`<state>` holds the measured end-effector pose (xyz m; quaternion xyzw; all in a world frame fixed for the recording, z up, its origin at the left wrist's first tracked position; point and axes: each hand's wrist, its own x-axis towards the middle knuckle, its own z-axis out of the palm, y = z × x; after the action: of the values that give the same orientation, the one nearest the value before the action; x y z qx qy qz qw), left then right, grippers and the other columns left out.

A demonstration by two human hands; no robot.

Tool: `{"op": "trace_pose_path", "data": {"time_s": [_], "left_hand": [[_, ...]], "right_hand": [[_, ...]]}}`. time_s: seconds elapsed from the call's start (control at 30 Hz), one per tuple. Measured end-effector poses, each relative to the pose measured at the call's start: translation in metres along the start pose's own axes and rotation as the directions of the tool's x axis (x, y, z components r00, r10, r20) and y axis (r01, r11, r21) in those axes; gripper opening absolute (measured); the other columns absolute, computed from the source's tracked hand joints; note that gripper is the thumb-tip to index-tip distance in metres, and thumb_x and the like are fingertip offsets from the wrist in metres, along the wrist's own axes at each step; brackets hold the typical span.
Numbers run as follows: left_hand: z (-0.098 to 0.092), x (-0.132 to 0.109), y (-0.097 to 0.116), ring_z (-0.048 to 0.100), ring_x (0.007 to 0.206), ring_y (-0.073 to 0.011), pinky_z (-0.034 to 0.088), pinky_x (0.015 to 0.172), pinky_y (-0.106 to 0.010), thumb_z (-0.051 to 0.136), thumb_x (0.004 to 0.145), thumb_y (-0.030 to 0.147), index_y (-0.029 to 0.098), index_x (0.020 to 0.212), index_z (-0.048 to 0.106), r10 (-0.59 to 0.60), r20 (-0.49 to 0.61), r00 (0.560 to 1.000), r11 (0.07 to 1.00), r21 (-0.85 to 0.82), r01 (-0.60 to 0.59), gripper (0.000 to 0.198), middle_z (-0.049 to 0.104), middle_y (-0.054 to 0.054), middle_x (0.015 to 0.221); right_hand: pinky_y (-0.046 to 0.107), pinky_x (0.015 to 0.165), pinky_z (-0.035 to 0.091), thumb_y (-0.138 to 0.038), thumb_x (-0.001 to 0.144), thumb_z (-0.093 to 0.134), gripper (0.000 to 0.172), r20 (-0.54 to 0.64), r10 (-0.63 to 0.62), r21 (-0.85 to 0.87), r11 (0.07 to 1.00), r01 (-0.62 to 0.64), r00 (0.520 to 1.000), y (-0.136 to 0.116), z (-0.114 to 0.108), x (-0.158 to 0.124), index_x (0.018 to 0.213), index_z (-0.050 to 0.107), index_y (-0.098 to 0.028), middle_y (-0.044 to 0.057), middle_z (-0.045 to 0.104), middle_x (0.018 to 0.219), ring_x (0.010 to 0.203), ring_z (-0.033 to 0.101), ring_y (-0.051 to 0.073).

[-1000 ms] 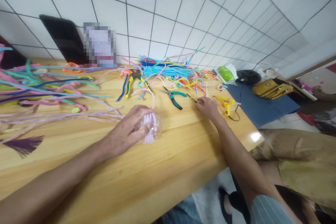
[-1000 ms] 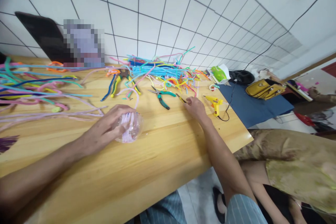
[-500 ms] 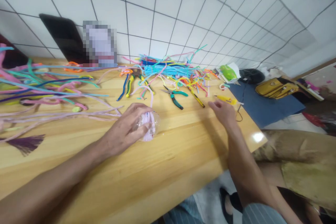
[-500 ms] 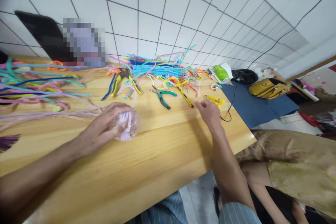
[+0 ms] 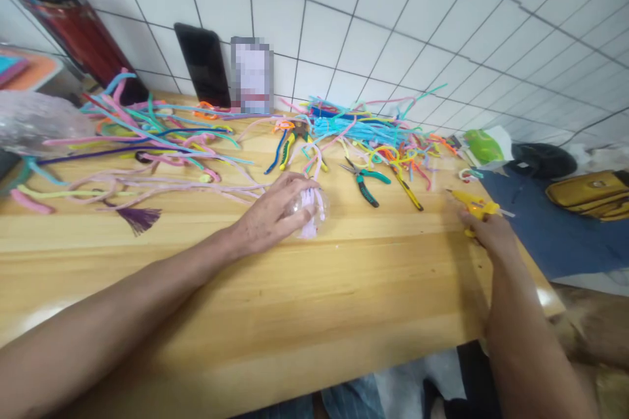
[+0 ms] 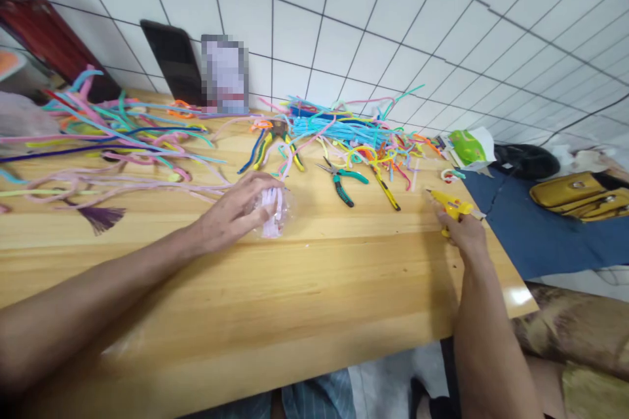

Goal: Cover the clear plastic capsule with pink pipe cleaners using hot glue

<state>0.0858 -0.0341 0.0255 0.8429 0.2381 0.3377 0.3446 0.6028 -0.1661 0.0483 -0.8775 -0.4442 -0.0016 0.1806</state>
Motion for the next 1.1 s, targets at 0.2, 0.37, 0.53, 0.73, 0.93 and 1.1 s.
{"op": "trace_pose_path", "data": {"time_s": [0.2,0.37,0.53,0.73,0.93,1.1], "left_hand": [[-0.006,0.004,-0.011,0.059,0.132,-0.0289,0.047,0.122,-0.052,0.052,0.107,0.039,0.023,0.142,0.060,-0.064,-0.045,0.997,0.998,-0.004,0.064,0.040,0.065,-0.011,0.132],[-0.007,0.004,-0.016,0.060,0.130,-0.0293,0.047,0.121,-0.051,0.053,0.108,0.040,0.025,0.142,0.062,-0.068,-0.058,0.996,0.997,-0.034,0.066,0.039,0.067,-0.010,0.131],[-0.007,0.007,-0.018,0.061,0.128,-0.0290,0.046,0.121,-0.048,0.053,0.107,0.041,0.023,0.141,0.064,-0.078,-0.060,0.995,0.994,-0.083,0.073,0.040,0.068,-0.010,0.129],[-0.006,0.006,-0.016,0.063,0.126,-0.0297,0.049,0.117,-0.050,0.056,0.107,0.045,0.027,0.142,0.065,-0.138,-0.035,0.990,0.985,-0.110,0.133,0.040,0.068,-0.009,0.131],[-0.001,0.005,-0.018,0.062,0.128,-0.0294,0.047,0.119,-0.049,0.055,0.108,0.042,0.026,0.141,0.064,-0.083,-0.041,0.996,0.989,-0.126,0.077,0.039,0.068,-0.009,0.134],[0.002,0.004,-0.021,0.063,0.127,-0.0293,0.049,0.116,-0.048,0.054,0.108,0.043,0.026,0.142,0.063,-0.080,-0.062,0.995,0.991,-0.116,0.072,0.039,0.068,-0.010,0.133]], "right_hand": [[0.045,0.058,0.044,-0.073,0.085,0.068,0.044,0.074,-0.024,0.380,0.925,-0.006,0.997,-0.060,-0.003,-0.001,0.071,0.067,-0.032,0.014,0.068,0.068,0.065,0.065,0.028],[0.041,0.066,0.051,-0.065,0.079,0.082,0.037,0.249,-0.344,0.692,0.717,0.082,0.905,-0.140,-0.006,-0.050,0.088,0.080,-0.029,0.008,0.080,0.088,0.072,0.067,0.026],[0.037,0.065,0.057,-0.062,0.079,0.090,0.036,0.407,-0.557,0.760,0.646,0.070,0.724,-0.190,0.002,-0.091,0.086,0.083,-0.028,0.005,0.080,0.083,0.075,0.072,0.025],[0.038,0.070,0.061,-0.069,0.083,0.084,0.043,0.458,-0.617,0.753,0.652,0.089,0.640,-0.206,0.016,-0.096,0.083,0.082,-0.026,0.004,0.078,0.081,0.075,0.071,0.024],[0.038,0.072,0.060,-0.080,0.084,0.078,0.055,0.464,-0.616,0.760,0.646,0.071,0.636,-0.202,0.024,-0.094,0.090,0.085,-0.026,0.007,0.079,0.081,0.076,0.071,0.025],[0.037,0.072,0.058,-0.075,0.088,0.077,0.053,0.482,-0.627,0.765,0.642,0.055,0.612,-0.201,0.030,-0.098,0.091,0.085,-0.022,0.007,0.075,0.077,0.077,0.070,0.024]]}}
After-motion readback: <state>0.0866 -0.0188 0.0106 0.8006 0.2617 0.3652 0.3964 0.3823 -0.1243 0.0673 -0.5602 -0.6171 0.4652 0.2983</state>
